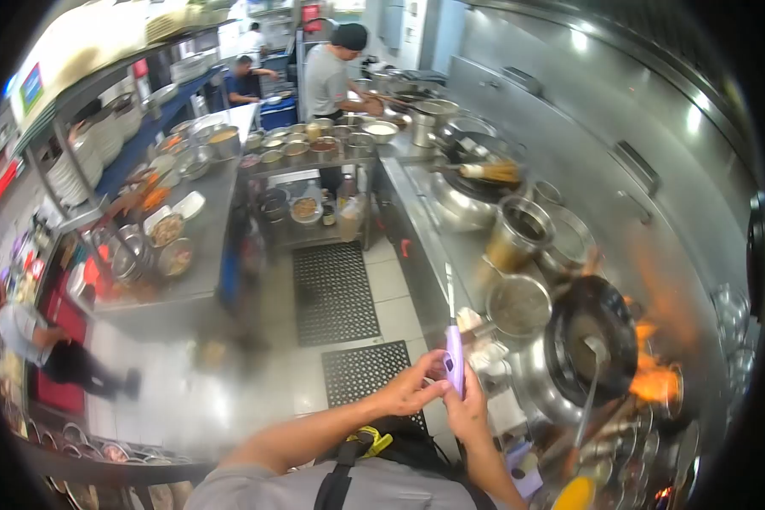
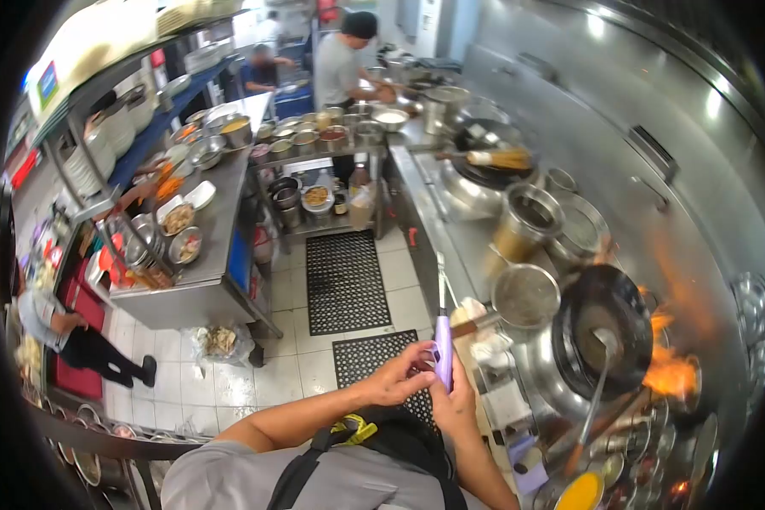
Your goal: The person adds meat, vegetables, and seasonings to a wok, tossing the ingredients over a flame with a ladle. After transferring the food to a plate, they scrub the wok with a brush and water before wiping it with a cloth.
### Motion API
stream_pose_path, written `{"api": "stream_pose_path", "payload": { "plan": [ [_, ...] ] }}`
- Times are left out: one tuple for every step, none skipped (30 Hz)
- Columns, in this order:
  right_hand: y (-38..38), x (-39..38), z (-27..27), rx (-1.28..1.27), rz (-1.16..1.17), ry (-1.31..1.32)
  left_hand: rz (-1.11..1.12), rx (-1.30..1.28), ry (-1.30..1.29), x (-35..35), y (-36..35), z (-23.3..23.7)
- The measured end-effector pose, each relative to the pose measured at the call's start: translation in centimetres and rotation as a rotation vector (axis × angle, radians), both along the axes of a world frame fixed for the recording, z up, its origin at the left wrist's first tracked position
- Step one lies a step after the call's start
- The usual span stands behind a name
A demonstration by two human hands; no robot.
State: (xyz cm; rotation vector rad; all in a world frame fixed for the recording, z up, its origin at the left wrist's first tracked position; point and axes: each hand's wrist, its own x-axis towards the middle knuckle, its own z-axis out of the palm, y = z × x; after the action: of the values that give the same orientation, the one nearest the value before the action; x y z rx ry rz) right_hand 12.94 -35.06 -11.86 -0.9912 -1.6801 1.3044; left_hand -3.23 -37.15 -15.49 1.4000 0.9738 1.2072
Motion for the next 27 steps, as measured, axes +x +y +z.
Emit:
{"api": "stream_pose_path", "payload": {
  "plan": [
    [0.1, -1.4, -0.3, 0.038, 0.042, 0.0, 0.056, -0.002, 0.032, -0.4, 0.1, -0.6],
    [0.4, -2.5, -0.7, 0.087, 0.089, 0.002, 0.074, 0.029, 0.012, -1.0, 0.3, -1.1],
    [0.7, -3.1, -1.1, 0.137, 0.134, 0.0, 0.089, 0.062, -0.012, -1.5, 0.5, -1.4],
    [0.5, -3.4, -0.9, 0.079, 0.181, -0.005, 0.079, 0.018, -0.006, -2.1, 0.7, -0.6],
    [0.7, -3.8, -0.4, 0.11, 0.232, 0.001, 0.106, -0.037, -0.013, -2.6, 0.6, 0.1],
    [1.0, -4.2, -0.3, 0.065, 0.254, 0.006, 0.126, -0.011, 0.001, -3.2, 1.1, 0.0],
    [1.4, -4.3, -0.4, 0.013, 0.27, 0.007, 0.141, 0.009, 0.014, -3.5, 1.6, -0.3],
    [2.0, -4.3, -0.8, -0.045, 0.282, -0.028, 0.164, 0.038, 0.018, -4.1, 2.2, -1.1],
    [2.8, -4.2, -1.3, -0.105, 0.293, -0.063, 0.187, 0.065, 0.023, -4.7, 2.9, -1.6],
    [3.3, -3.9, -1.6, -0.169, 0.307, -0.101, 0.245, 0.02, 0.063, -5.6, 3.1, -0.8],
    [3.9, -3.7, -1.9, -0.15, 0.306, -0.124, 0.294, -0.01, 0.071, -6.7, 3.2, 0.1],
    [4.7, -4.0, -2.4, -0.121, 0.306, -0.129, 0.356, 0.032, 0.082, -8.1, 3.6, -0.4],
    [5.5, -4.9, -2.4, -0.088, 0.304, -0.128, 0.415, 0.08, 0.099, -10.1, 4.2, -0.6],
    [6.1, -5.5, -2.2, -0.109, 0.286, -0.133, 0.519, 0.073, 0.197, -12.7, 4.6, -0.8],
    [7.0, -6.1, -2.5, -0.106, 0.308, -0.116, 0.621, 0.059, 0.285, -15.5, 4.8, -0.5],
    [8.0, -6.4, -2.9, -0.107, 0.33, -0.103, 0.744, 0.127, 0.368, -18.7, 5.2, -0.4],
    [8.7, -6.9, -3.2, -0.111, 0.35, -0.096, 0.865, 0.191, 0.447, -22.1, 5.2, 0.3],
    [9.2, -7.6, -2.9, -0.1, 0.355, -0.08, 0.945, 0.196, 0.498, -25.2, 4.5, 3.0],
    [9.7, -8.2, -2.7, -0.118, 0.366, -0.091, 1.025, 0.211, 0.63, -29.8, 4.4, 3.0],
    [10.3, -8.7, -2.5, -0.134, 0.374, -0.104, 1.14, 0.213, 0.791, -33.6, 3.8, 5.1],
    [11.6, -10.5, -2.4, -0.144, 0.383, -0.114, 1.302, 0.206, 0.885, -40.6, 2.8, 8.6],
    [12.2, -11.6, -2.3, -0.156, 0.377, -0.114, 1.312, 0.397, 1.062, -47.2, 2.0, 8.6],
    [13.2, -12.9, -2.6, -0.149, 0.385, -0.128, 1.398, 0.137, 1.139, -50.2, 0.9, 11.5],
    [14.2, -13.9, -3.0, -0.148, 0.39, -0.148, 1.503, 0.159, 1.102, -54.5, -0.1, 12.5],
    [14.9, -15.4, -3.2, -0.146, 0.393, -0.163, 1.557, 0.461, 1.367, -58.1, -1.3, 14.3],
    [15.6, -17.4, -3.1, -0.092, 0.428, -0.172, 1.613, 0.337, 1.481, -63.0, -3.9, 15.7],
    [16.4, -19.3, -2.7, -0.038, 0.441, -0.181, 1.65, 0.224, 1.584, -66.9, -4.1, 16.9]
  ]
}}
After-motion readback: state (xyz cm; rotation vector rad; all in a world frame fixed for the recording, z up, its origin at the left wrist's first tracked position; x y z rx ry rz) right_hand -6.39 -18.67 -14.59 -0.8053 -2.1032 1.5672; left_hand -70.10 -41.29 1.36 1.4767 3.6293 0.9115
